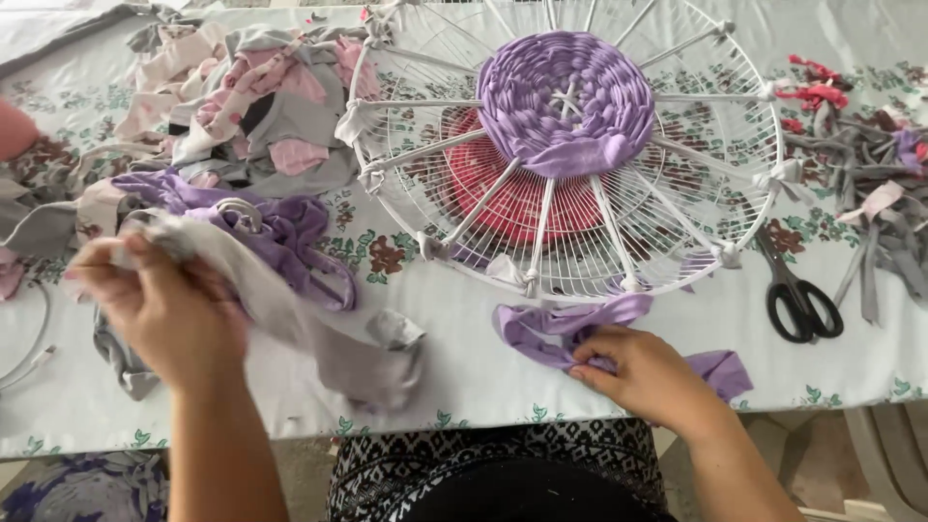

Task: Weaving purple fabric strips onto a circular metal frame to create a rug.

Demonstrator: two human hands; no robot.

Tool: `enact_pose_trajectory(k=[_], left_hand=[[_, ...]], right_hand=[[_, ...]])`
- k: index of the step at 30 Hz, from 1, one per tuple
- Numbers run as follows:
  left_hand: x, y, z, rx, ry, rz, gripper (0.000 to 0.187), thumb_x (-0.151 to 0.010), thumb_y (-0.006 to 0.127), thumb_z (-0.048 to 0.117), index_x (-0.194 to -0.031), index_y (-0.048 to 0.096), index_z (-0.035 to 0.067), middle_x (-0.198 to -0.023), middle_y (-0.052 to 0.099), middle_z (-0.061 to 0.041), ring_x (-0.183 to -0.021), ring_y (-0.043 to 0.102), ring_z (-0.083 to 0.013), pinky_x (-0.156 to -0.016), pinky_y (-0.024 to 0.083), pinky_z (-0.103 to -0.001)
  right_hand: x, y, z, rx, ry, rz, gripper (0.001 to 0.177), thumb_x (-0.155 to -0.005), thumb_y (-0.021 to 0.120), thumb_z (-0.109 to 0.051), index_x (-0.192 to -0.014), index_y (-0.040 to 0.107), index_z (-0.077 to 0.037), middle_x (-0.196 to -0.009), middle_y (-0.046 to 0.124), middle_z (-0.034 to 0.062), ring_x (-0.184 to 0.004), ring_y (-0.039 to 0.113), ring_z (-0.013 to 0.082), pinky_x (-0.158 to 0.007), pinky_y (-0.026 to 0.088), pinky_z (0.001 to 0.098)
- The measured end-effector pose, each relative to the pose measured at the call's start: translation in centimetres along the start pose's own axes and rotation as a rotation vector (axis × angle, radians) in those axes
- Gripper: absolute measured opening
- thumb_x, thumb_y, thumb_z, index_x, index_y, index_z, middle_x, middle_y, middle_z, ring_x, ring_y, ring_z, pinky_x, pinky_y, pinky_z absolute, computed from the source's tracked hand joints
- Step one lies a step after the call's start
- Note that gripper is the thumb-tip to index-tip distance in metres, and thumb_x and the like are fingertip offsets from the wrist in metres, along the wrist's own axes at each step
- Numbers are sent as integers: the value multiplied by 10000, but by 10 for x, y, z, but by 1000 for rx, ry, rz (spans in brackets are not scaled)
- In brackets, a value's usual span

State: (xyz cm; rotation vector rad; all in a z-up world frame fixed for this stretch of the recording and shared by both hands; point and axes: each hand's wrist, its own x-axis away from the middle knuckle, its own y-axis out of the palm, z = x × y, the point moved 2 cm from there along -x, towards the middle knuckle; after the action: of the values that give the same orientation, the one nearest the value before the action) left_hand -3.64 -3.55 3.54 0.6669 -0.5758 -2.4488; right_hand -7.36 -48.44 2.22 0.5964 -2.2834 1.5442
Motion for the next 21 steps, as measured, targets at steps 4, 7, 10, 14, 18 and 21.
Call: enact_pose_trajectory(k=[4,7,10,14,18,21], left_hand=[[0,14,21,-93,-88,50,189,-1143,590,213,-1196,416,164,-987,630,-7,-817,683,-95,-723,612,-193],[-6,42,24,-146,-139,-138,127,-1140,544,153,-1207,438,135,-967,609,-28,-771,619,-86,-670,534,-183],[-44,61,18,-271,-178,-128,183,-1095,542,66,-1211,401,74,-1164,580,-157,-991,730,-226,-897,692,-293],[-98,80,19,-413,244,-325,191,-1190,494,-66,-1188,391,96,-927,453,-44,-756,484,-127,-744,552,-276],[-113,99,16,-595,447,-407,236,-1088,598,-124,-1220,472,26,-1048,505,-105,-875,536,-206,-806,570,-329],[-111,114,13,-732,591,-461,308,-1012,673,-171,-1244,530,-29,-1139,541,-154,-963,571,-269,-852,581,-370]], right_hand=[[2,3,-27,-78,-293,-77,183,-857,735,-325,-971,834,-221,-948,799,-115,-617,660,76,-630,546,217],[-3,2,-49,-303,-471,-92,167,-811,763,-145,-950,850,-114,-933,826,-41,-651,673,96,-603,543,210],[-15,15,-51,-225,-451,-72,168,-805,745,-128,-951,820,-163,-958,818,-80,-745,719,91,-690,574,237],[-25,26,-49,-278,-454,-49,194,-808,757,-147,-992,816,-154,-930,780,-57,-705,677,107,-668,538,258],[-31,31,-45,-361,-499,24,283,-791,781,-88,-1067,807,-144,-933,765,-50,-619,633,97,-593,505,253],[-29,25,-51,-396,-522,-25,353,-833,756,-140,-1186,775,-137,-1010,749,-16,-583,578,99,-562,468,258]])
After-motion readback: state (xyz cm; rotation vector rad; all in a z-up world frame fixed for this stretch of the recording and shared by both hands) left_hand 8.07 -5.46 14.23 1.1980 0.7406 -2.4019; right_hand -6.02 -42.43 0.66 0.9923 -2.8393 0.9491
